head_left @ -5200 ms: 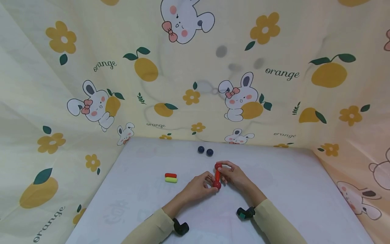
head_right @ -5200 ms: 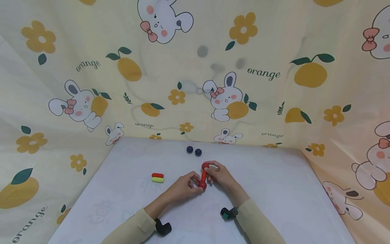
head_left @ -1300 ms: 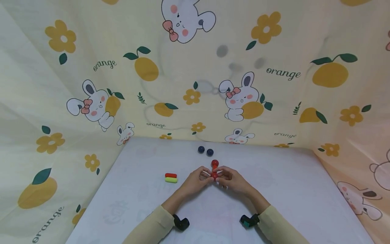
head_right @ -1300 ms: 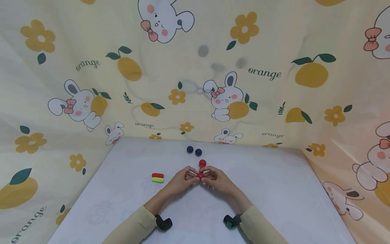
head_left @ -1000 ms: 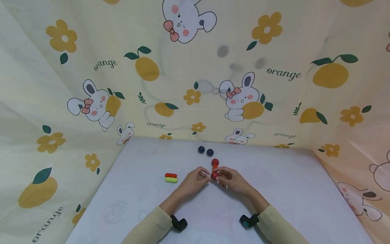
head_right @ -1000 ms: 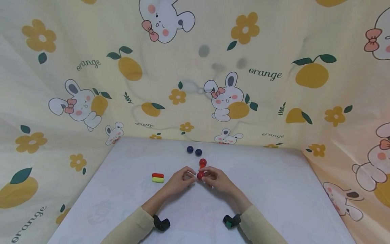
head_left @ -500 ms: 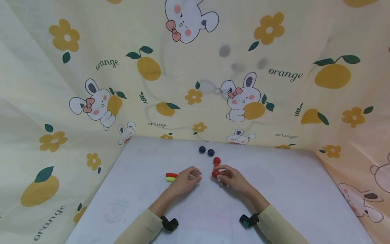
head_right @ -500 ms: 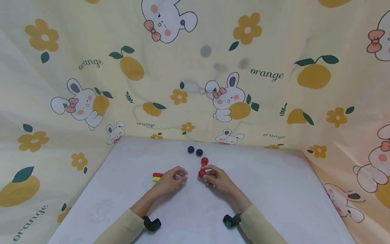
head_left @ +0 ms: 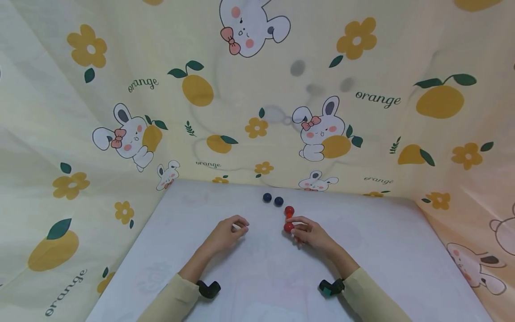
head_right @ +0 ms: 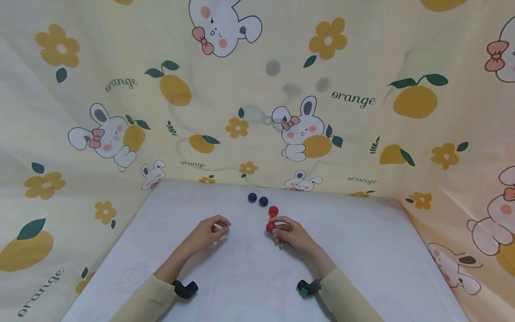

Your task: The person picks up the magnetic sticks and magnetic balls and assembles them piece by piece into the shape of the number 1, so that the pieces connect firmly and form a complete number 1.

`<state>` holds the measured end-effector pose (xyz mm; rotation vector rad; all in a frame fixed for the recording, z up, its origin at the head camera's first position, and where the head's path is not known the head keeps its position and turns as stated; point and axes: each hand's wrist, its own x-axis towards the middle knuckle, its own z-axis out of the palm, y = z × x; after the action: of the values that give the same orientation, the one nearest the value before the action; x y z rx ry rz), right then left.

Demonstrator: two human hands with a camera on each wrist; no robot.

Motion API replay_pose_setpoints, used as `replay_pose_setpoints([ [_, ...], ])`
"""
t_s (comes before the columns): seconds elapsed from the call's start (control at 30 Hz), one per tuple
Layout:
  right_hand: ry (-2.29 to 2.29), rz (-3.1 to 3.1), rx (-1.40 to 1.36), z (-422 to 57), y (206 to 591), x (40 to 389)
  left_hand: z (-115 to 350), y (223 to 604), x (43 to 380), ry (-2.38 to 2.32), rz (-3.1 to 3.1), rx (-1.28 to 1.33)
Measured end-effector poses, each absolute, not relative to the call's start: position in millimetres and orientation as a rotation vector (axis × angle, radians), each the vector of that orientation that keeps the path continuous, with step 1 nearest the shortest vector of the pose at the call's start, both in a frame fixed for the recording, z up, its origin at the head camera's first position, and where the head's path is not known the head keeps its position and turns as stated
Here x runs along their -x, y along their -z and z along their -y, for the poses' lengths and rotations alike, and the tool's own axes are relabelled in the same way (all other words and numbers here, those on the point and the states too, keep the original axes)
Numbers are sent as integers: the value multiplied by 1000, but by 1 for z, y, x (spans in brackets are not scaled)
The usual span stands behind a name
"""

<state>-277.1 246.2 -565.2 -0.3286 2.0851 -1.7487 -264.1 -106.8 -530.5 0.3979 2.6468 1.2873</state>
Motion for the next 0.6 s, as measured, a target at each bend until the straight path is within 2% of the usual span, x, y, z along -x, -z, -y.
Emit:
replay_pose_setpoints([
  [0.6, 1843, -1990, 229, -249, 568, 278, 145, 527, 280, -1152, -2756, -333],
])
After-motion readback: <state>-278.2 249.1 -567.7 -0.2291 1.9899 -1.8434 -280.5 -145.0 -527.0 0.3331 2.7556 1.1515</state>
